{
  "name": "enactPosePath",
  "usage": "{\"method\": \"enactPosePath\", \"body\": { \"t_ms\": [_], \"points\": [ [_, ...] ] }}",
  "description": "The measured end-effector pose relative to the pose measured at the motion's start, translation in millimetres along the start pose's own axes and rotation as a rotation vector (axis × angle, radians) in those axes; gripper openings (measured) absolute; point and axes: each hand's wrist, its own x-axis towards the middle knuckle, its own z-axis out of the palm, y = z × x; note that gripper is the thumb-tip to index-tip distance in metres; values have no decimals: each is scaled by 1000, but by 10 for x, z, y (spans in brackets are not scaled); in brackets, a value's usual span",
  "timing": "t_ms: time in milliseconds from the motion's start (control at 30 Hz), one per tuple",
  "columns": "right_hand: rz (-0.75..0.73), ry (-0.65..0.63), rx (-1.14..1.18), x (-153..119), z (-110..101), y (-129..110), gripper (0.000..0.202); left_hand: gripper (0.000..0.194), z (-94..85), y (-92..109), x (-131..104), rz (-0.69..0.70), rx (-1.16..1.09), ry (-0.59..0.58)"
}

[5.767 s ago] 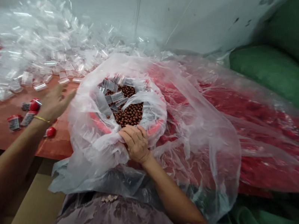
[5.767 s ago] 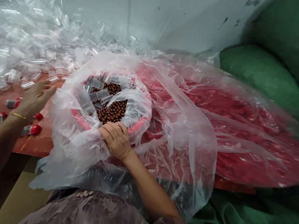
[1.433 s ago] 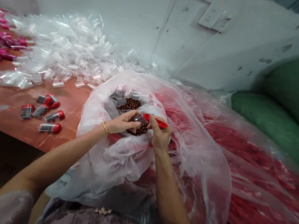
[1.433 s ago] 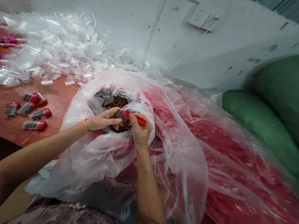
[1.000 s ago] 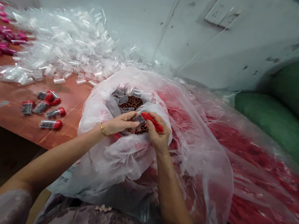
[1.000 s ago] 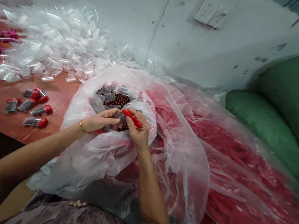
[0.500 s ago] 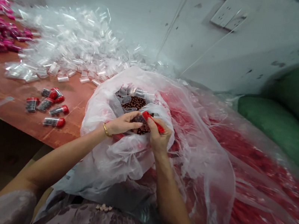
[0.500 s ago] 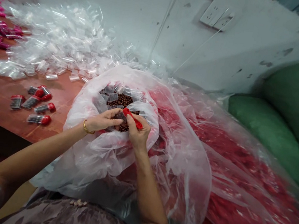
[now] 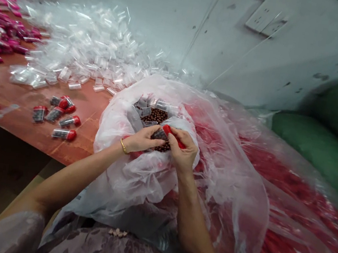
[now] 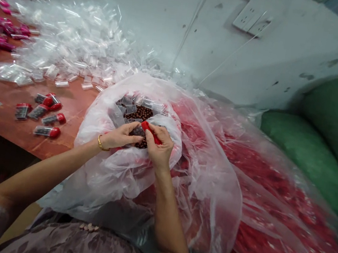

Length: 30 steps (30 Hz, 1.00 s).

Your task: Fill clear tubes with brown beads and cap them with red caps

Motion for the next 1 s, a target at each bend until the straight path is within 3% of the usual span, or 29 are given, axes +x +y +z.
{"method": "enactPosePath", "body": {
  "t_ms": [100, 200, 333, 467, 600, 667, 733, 833, 1000],
  "points": [
    [-78, -88, -37, -3, -52, -38, 19, 45, 19, -2, 5, -2, 3, 40],
    [-2, -127, 66, -37, -78, -31, 20, 39, 38, 18, 6, 7, 8, 28],
    [136, -24, 113, -142, 35, -25, 24, 33, 39, 29, -7, 9, 65, 28],
    [106, 23, 25, -240, 130, -31, 29, 30, 22, 26, -29, -10, 149, 98],
    [129, -104, -10, -206, -38, -31, 32, 25, 37, 29, -22, 3, 228, 76],
    [213, -174, 22, -115, -141, -58, 45, 26, 61, 29, -13, -10, 245, 26],
    [224, -158, 32, 10, -168, -105, 59, 27, 89, 33, -15, -20, 259, 2],
    [191, -140, 37, 198, -25, -161, 65, 24, 118, 48, -48, 3, 391, 18],
    [219, -394, 57, 342, 273, -110, 76, 17, 127, 65, -107, 70, 650, 57]
  ]
}}
